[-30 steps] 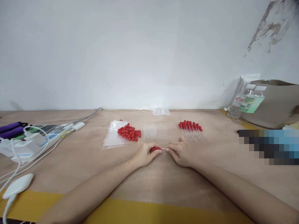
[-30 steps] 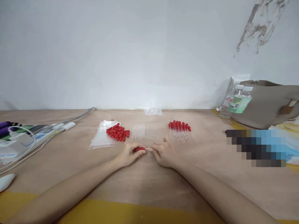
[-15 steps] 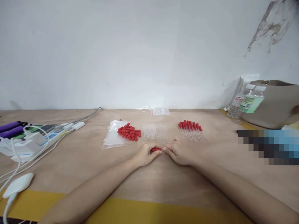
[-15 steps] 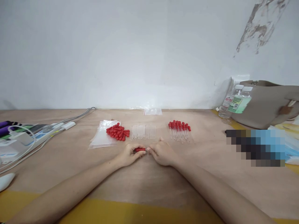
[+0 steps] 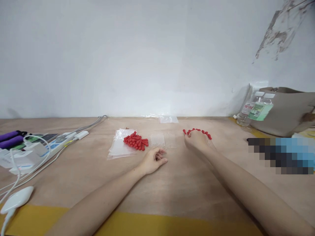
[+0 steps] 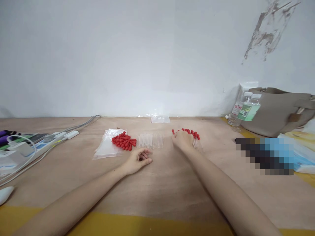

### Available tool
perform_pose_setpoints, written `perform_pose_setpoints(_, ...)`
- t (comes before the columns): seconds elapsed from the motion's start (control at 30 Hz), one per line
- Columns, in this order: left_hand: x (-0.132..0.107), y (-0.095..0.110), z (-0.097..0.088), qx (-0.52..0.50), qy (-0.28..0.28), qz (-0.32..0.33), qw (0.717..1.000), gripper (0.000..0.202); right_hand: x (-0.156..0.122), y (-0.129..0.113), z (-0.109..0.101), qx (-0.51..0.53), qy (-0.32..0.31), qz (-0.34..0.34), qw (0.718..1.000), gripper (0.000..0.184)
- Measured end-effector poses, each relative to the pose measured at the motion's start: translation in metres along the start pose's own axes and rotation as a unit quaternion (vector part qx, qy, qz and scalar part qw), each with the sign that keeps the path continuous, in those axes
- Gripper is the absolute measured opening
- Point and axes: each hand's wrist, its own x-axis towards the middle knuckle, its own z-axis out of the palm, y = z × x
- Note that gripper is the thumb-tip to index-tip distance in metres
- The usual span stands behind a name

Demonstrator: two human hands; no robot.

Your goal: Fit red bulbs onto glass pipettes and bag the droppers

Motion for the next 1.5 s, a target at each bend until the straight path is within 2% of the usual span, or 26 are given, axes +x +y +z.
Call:
perform_pose_setpoints(0.17, -0.002, -0.001, -0.001, 0.031, -0.004, 0.026, 0.999, 0.026, 0.007, -0.001, 0.023, -0.074, 0.005, 0.004, 0.997, 0.023)
perform_pose_setpoints(0.3, -0.001, 0.001, -0.001, 0.045, -0.010, 0.028, 0.999, 0.024, 0.004, 0.003, 0.024, -0.088, 0.007, -0.002, 0.996, 0.027)
perform_pose_setpoints(0.4, -0.001, 0.003, -0.001, 0.055, -0.011, 0.031, 0.998, 0.023, 0.001, -0.003, 0.023, -0.067, 0.009, -0.032, 0.997, 0.031)
perform_pose_setpoints(0.63, -0.002, 0.003, -0.001, 0.065, -0.011, 0.039, 0.997, 0.023, 0.004, -0.035, 0.032, 0.005, -0.087, -0.026, 0.996, 0.034)
perform_pose_setpoints(0.77, -0.002, 0.005, 0.001, 0.076, -0.010, 0.037, 0.996, 0.021, 0.016, -0.043, 0.037, 0.016, -0.133, -0.011, 0.991, 0.035)
perform_pose_setpoints(0.83, -0.002, 0.007, 0.000, 0.119, 0.004, 0.041, 0.992, 0.020, 0.021, -0.045, 0.038, 0.020, -0.152, -0.009, 0.988, 0.036)
perform_pose_setpoints(0.93, 0.003, 0.010, -0.012, 0.235, 0.078, 0.074, 0.966, 0.014, 0.024, -0.046, 0.037, 0.024, -0.170, -0.014, 0.985, 0.035)
perform_pose_setpoints(1.0, 0.009, 0.011, -0.027, 0.317, 0.135, 0.086, 0.935, 0.013, 0.024, -0.047, 0.034, 0.027, -0.175, -0.021, 0.984, 0.035)
perform_pose_setpoints(1.07, 0.015, 0.010, -0.045, 0.397, 0.167, 0.070, 0.899, 0.015, 0.021, -0.047, 0.028, 0.030, -0.176, -0.030, 0.983, 0.033)
perform_pose_setpoints(1.13, 0.023, 0.009, -0.061, 0.461, 0.176, 0.051, 0.868, 0.017, 0.015, -0.046, 0.019, 0.035, -0.171, -0.044, 0.984, 0.032)
perform_pose_setpoints(1.2, 0.030, 0.007, -0.074, 0.494, 0.162, 0.038, 0.853, 0.020, 0.005, -0.042, 0.007, 0.040, -0.161, -0.063, 0.984, 0.030)
perform_pose_setpoints(1.27, 0.039, 0.005, -0.083, 0.488, 0.123, 0.029, 0.863, 0.023, -0.006, -0.037, -0.003, 0.047, -0.146, -0.085, 0.984, 0.030)
perform_pose_setpoints(1.37, 0.056, 0.002, -0.090, 0.414, 0.049, 0.005, 0.909, 0.021, -0.023, -0.025, -0.009, 0.066, -0.113, -0.122, 0.984, 0.027)
perform_pose_setpoints(1.5, 0.079, -0.003, -0.096, 0.332, 0.007, -0.013, 0.943, 0.009, -0.042, -0.007, 0.003, 0.141, -0.038, -0.240, 0.960, 0.018)
